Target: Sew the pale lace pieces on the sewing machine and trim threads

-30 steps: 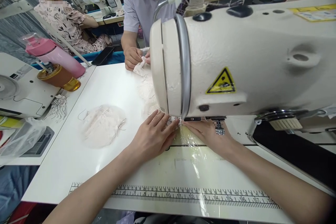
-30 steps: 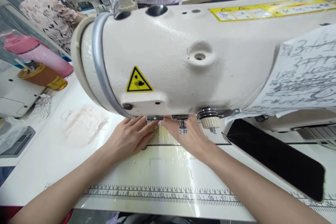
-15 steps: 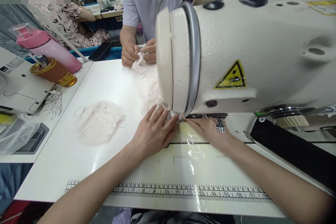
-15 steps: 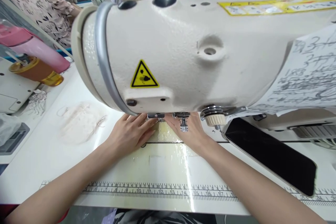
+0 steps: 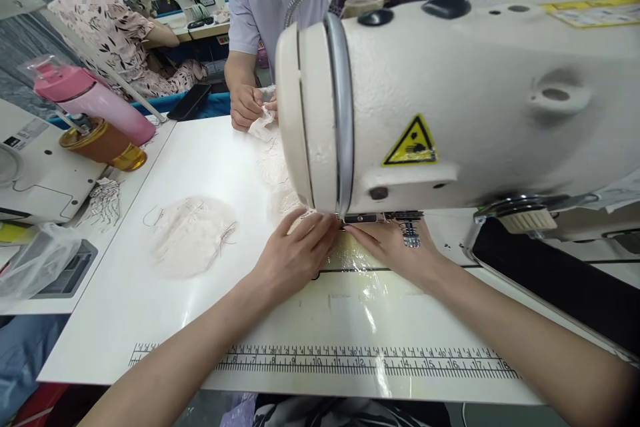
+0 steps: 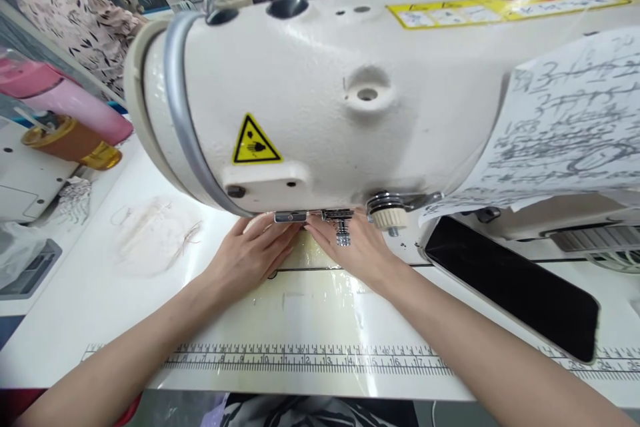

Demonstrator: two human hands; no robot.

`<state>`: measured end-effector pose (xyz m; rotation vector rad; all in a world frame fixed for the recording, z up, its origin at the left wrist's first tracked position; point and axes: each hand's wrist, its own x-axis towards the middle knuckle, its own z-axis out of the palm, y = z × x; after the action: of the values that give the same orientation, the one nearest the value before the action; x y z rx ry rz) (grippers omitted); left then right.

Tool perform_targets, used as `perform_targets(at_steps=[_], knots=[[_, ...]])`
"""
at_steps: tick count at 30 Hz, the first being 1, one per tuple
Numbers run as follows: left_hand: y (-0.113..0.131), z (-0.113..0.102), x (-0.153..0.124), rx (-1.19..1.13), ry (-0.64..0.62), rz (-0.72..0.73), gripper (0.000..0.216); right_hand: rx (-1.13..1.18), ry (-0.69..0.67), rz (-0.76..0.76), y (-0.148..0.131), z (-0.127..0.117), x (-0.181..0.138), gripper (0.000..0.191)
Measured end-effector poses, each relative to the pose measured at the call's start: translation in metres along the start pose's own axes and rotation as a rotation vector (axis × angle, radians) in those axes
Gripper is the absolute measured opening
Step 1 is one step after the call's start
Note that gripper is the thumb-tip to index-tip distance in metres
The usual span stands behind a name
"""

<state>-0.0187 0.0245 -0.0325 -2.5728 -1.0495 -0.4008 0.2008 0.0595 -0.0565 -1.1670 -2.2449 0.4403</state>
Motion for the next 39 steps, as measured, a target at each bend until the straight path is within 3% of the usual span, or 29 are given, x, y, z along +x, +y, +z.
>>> perform_targets(at_steps=[3,11,24,39], knots=[[0.001,0.002,0.0,-0.061,0.023,0.034,0.036,-0.063,0.034,-0.002,-0.001,0.0,-0.002,0.029],[-0.003,0.002,0.003,-0.15,-0.062,-0.097,0.038,-0.167,0.04,-0.137,-0.008,-0.001,-0.004,0.027],[-0.003,-0.001,0.003,-0.12,-0.112,-0.12,0.035,-0.223,0.05,-0.072,-0.012,0.0,-0.013,0.03],[-0.001,-0.003,0.006,-0.086,-0.126,-0.163,0.034,-0.353,0.035,-0.183,-0.009,0.004,-0.008,0.032]])
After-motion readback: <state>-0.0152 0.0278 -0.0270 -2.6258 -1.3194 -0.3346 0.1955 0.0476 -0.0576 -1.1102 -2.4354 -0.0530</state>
